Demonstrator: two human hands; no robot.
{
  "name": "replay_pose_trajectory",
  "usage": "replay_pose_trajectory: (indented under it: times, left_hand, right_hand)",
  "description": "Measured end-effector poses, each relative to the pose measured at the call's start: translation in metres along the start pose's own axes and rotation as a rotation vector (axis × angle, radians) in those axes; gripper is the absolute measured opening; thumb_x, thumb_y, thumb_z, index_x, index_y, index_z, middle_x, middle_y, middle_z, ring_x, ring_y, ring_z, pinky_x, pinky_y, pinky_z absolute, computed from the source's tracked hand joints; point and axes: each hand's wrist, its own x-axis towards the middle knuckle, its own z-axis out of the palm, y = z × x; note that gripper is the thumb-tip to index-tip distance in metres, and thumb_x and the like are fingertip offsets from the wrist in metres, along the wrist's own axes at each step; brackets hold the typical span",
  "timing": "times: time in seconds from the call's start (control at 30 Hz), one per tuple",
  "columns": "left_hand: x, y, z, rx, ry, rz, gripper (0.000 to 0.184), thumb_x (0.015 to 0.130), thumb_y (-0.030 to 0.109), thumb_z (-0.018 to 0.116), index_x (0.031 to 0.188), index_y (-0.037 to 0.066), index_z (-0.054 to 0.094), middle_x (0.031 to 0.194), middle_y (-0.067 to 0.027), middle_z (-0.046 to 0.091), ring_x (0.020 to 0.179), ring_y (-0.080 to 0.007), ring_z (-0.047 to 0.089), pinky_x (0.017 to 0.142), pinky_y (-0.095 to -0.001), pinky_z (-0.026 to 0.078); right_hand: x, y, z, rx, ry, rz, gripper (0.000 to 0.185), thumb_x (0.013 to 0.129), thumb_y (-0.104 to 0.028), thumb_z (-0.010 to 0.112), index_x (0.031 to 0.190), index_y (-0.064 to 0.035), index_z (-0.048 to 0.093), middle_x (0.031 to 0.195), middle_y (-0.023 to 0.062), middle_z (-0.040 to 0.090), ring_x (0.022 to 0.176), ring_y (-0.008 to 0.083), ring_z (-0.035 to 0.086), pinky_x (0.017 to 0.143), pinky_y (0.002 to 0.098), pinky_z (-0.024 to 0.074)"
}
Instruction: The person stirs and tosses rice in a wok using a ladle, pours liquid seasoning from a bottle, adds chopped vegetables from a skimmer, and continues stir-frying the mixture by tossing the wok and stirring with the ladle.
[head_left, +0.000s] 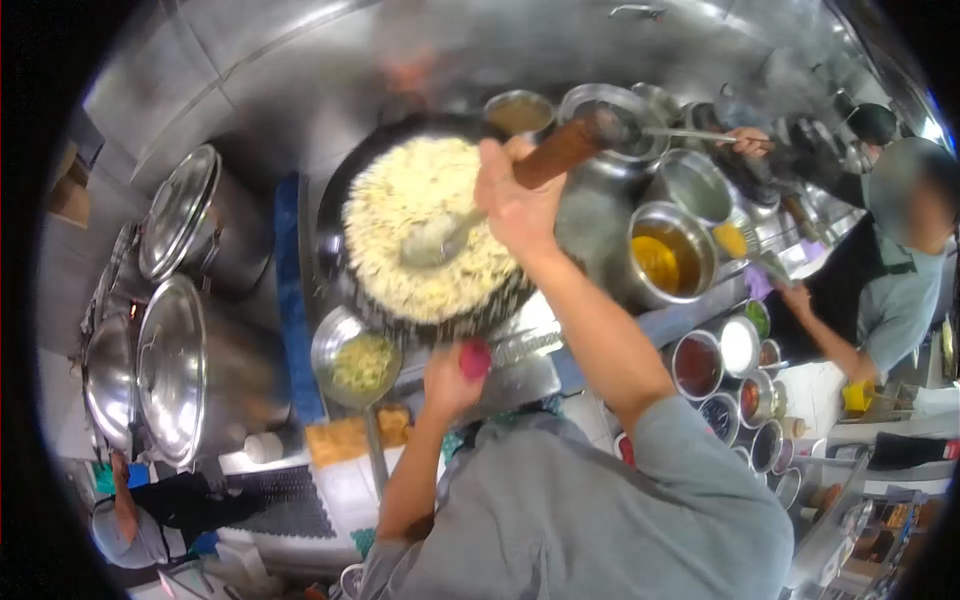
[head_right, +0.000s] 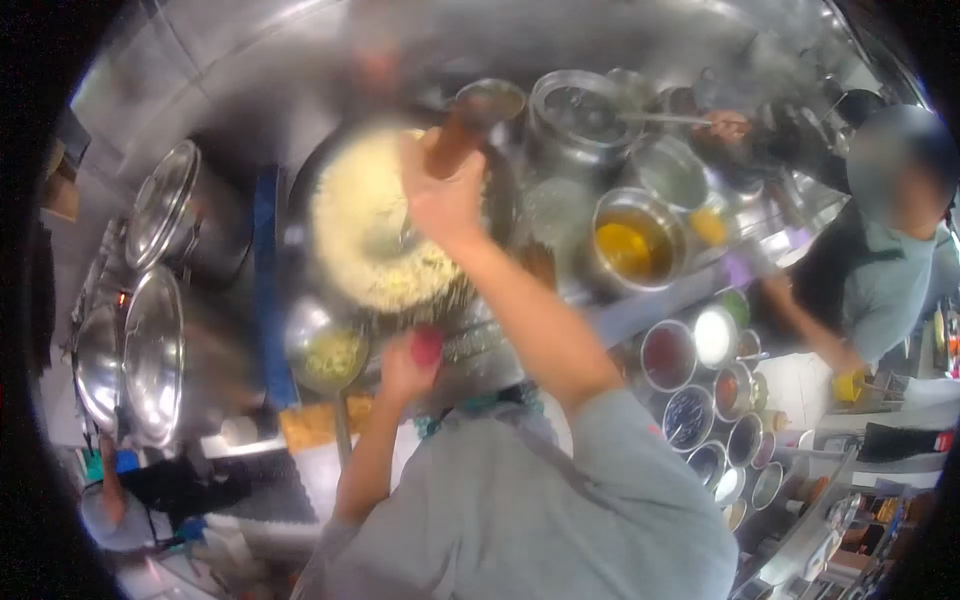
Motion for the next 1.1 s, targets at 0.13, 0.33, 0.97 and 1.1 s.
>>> replay_pose_trajectory:
  times: [0.13,0.33,0.97,1.1]
  left_hand:
    - [-0.018,0.054,-0.063,-0.199,-0.05,-0.023,0.03,0.066,0.017,0.074,0.093,0.006,0.065,0.075,-0.0157,0.065,0.067,-0.0351,0.063,0.063,-0.0403,0.051]
    - [0.024,-0.009,-0.006,-0.156,-0.066,-0.099,0.035,0.067,0.019,0.073,0.099,0.006,0.065,0.087,-0.0188,0.067,0.086,-0.0353,0.065,0.074,-0.0409,0.052]
    - [0.031,0.052,-0.107,-0.503,-0.267,-0.57,0.033,0.072,0.018,0.073,0.1,0.006,0.063,0.082,-0.0152,0.068,0.073,-0.0316,0.067,0.066,-0.0373,0.054]
    - [0.026,0.013,-0.014,-0.096,-0.065,-0.032,0.028,0.071,0.023,0.073,0.093,0.008,0.062,0.079,-0.0163,0.066,0.071,-0.0357,0.064,0.066,-0.0436,0.051]
  right_hand:
    - [0.017,-0.107,0.004,-0.009,-0.115,-0.21,0.036,0.089,-0.013,0.065,0.061,-0.009,0.043,0.05,-0.0015,0.046,0.04,0.0072,0.042,0.035,0.0227,0.0294]
    - [-0.012,0.004,-0.017,-0.167,0.092,-0.272,0.036,0.088,-0.014,0.064,0.063,-0.0112,0.039,0.052,-0.0027,0.044,0.04,0.0071,0.041,0.036,0.0239,0.0313]
    - [-0.025,-0.11,-0.024,0.077,-0.121,-0.144,0.027,0.093,-0.008,0.056,0.071,-0.0095,0.039,0.049,0.0007,0.04,0.041,0.0109,0.041,0.039,0.0257,0.0326]
    - [-0.047,0.022,-0.04,-0.336,0.025,-0.203,0.031,0.092,-0.011,0.059,0.068,-0.0088,0.039,0.054,0.0003,0.046,0.047,0.0093,0.044,0.041,0.0248,0.0333]
